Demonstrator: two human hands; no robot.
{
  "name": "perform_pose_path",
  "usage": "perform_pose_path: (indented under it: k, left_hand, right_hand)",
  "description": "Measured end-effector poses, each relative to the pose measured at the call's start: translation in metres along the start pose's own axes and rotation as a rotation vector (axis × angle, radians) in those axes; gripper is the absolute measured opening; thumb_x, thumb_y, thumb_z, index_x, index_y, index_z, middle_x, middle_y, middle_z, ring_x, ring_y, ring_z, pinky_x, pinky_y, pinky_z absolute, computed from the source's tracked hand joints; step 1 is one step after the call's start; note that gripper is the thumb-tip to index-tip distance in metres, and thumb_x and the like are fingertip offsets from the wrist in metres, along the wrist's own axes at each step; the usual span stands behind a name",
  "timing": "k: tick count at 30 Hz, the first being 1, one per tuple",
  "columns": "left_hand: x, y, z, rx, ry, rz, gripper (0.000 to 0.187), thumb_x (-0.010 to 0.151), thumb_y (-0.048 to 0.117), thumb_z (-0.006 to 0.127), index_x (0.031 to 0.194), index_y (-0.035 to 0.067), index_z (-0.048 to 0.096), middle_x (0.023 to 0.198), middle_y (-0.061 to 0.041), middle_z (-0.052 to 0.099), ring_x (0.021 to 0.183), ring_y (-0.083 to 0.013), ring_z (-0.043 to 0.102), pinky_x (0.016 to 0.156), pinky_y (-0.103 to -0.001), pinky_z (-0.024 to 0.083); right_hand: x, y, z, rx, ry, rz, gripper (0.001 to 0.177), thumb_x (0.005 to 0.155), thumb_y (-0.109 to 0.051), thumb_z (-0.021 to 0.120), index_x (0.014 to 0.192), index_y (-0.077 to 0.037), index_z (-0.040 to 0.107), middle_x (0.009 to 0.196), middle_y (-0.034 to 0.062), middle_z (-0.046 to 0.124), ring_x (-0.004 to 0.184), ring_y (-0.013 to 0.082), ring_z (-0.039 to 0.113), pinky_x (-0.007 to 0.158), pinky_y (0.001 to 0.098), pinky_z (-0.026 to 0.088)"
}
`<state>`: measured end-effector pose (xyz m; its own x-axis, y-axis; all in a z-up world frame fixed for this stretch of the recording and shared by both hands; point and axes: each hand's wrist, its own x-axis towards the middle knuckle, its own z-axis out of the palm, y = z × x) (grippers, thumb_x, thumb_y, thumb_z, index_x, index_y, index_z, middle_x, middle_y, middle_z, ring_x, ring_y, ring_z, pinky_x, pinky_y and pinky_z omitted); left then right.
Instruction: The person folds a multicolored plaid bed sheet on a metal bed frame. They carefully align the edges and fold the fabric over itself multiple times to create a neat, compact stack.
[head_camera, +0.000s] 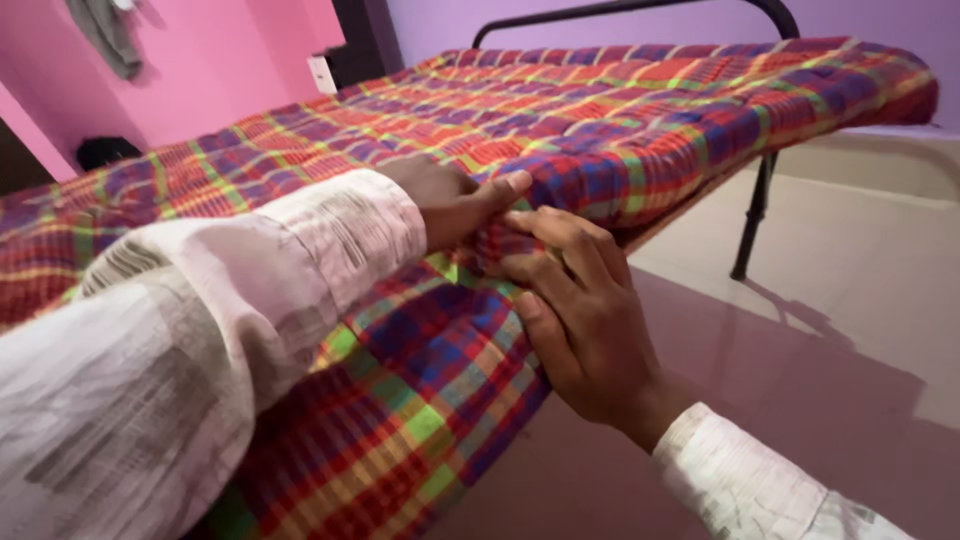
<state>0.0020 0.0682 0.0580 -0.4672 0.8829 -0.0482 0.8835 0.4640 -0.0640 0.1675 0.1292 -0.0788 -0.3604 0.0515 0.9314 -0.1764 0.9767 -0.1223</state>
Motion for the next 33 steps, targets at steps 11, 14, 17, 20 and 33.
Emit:
perform_pose_path:
  k: [11, 14, 17, 20, 33]
  left_hand:
    - [0.055, -0.024, 0.000, -0.345, -0.101, 0.056, 0.101, 0.074, 0.091, 0.044, 0.067, -0.003, 0.079, 0.068, -0.021, 0.076, 0.066, -0.0314, 0.077, 0.071, -0.049, 0.064]
    - [0.069, -0.035, 0.019, -0.493, 0.034, 0.093, 0.105, 0.082, 0.090, 0.037, 0.062, -0.005, 0.075, 0.060, -0.020, 0.071, 0.061, -0.0329, 0.072, 0.069, -0.045, 0.058]
    - [0.071, -0.039, 0.038, -0.541, 0.265, 0.210, 0.084, 0.084, 0.081, 0.040, 0.061, 0.010, 0.078, 0.057, -0.014, 0.071, 0.060, -0.0310, 0.076, 0.067, -0.044, 0.057]
    - [0.062, -0.035, 0.041, -0.452, 0.362, 0.195, 0.073, 0.090, 0.075, 0.040, 0.068, 0.017, 0.079, 0.063, -0.008, 0.073, 0.067, -0.0309, 0.074, 0.072, -0.046, 0.055]
    - [0.053, -0.028, 0.061, -0.785, 0.390, 0.539, 0.055, 0.101, 0.053, 0.039, 0.114, 0.008, 0.068, 0.105, -0.018, 0.073, 0.105, -0.0369, 0.068, 0.090, -0.045, 0.051]
  right_hand:
    - [-0.005, -0.011, -0.040, -0.075, -0.247, 0.046, 0.050, 0.089, -0.011, 0.062, 0.140, -0.009, 0.058, 0.153, 0.0177, 0.049, 0.144, 0.0376, 0.047, 0.116, 0.0480, 0.039]
    - [0.001, -0.003, -0.050, -0.145, -0.279, 0.019, 0.051, 0.086, -0.012, 0.065, 0.136, -0.010, 0.060, 0.146, 0.0145, 0.055, 0.135, 0.0324, 0.054, 0.113, 0.0441, 0.043]
    - [0.018, 0.015, -0.048, -0.283, -0.194, 0.045, 0.043, 0.086, -0.011, 0.063, 0.129, -0.010, 0.061, 0.135, 0.0122, 0.059, 0.129, 0.0296, 0.057, 0.111, 0.0427, 0.045]
    - [0.046, 0.038, -0.032, -0.314, -0.083, 0.137, 0.031, 0.097, -0.011, 0.053, 0.126, -0.007, 0.062, 0.129, 0.0111, 0.060, 0.127, 0.0269, 0.057, 0.111, 0.0418, 0.045]
    - [0.065, 0.089, -0.022, -0.180, -0.192, 0.221, 0.037, 0.101, -0.029, 0.043, 0.113, -0.004, 0.069, 0.100, 0.0119, 0.072, 0.095, 0.0295, 0.069, 0.090, 0.0416, 0.050]
